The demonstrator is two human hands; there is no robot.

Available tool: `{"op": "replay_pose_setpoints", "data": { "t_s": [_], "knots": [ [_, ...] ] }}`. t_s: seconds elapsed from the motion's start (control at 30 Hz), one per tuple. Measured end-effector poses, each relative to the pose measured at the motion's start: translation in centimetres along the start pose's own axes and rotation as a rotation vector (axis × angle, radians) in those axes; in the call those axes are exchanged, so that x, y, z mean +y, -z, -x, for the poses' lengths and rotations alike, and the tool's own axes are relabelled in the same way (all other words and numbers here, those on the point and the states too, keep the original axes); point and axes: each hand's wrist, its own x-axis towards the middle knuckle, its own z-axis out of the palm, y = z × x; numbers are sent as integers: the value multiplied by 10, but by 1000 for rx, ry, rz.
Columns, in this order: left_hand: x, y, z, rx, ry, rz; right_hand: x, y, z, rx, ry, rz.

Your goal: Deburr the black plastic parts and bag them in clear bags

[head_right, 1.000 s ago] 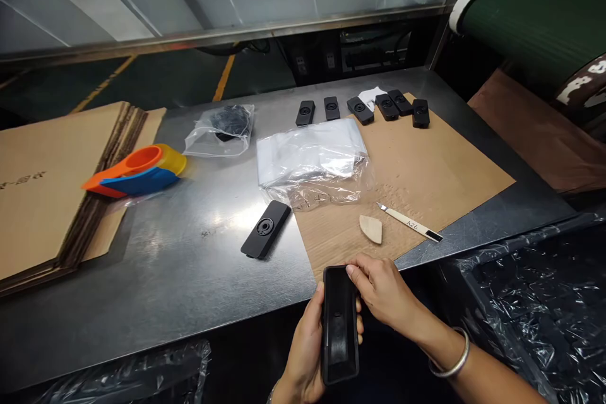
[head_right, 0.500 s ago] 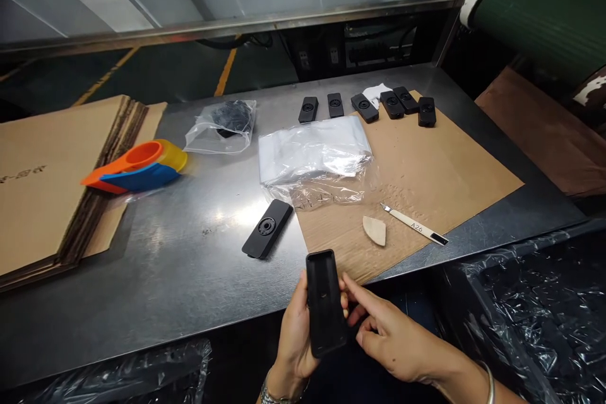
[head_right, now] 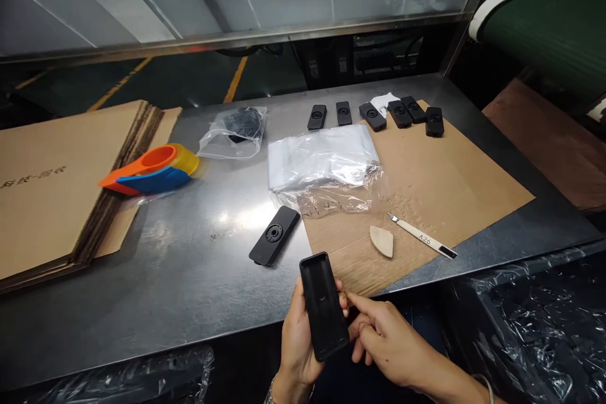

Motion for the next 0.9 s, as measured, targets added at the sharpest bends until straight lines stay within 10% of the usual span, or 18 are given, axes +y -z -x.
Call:
{"op": "replay_pose_setpoints", "data": {
  "t_s": [0.17, 0.53, 0.73, 0.9],
  "knots": [
    [3, -2, -13, -88, 23, 7, -10, 24, -9, 209, 89, 313],
    [-1, -21, -84, 157, -570, -469, -61, 94, -112, 615, 416, 988],
    [-13, -16, -116, 314, -1003, -804, -64, 105, -161, 694, 528, 1039],
    [16, -23, -123, 220, -1004, -722, -61, 110, -187, 767, 600, 921]
  ]
}}
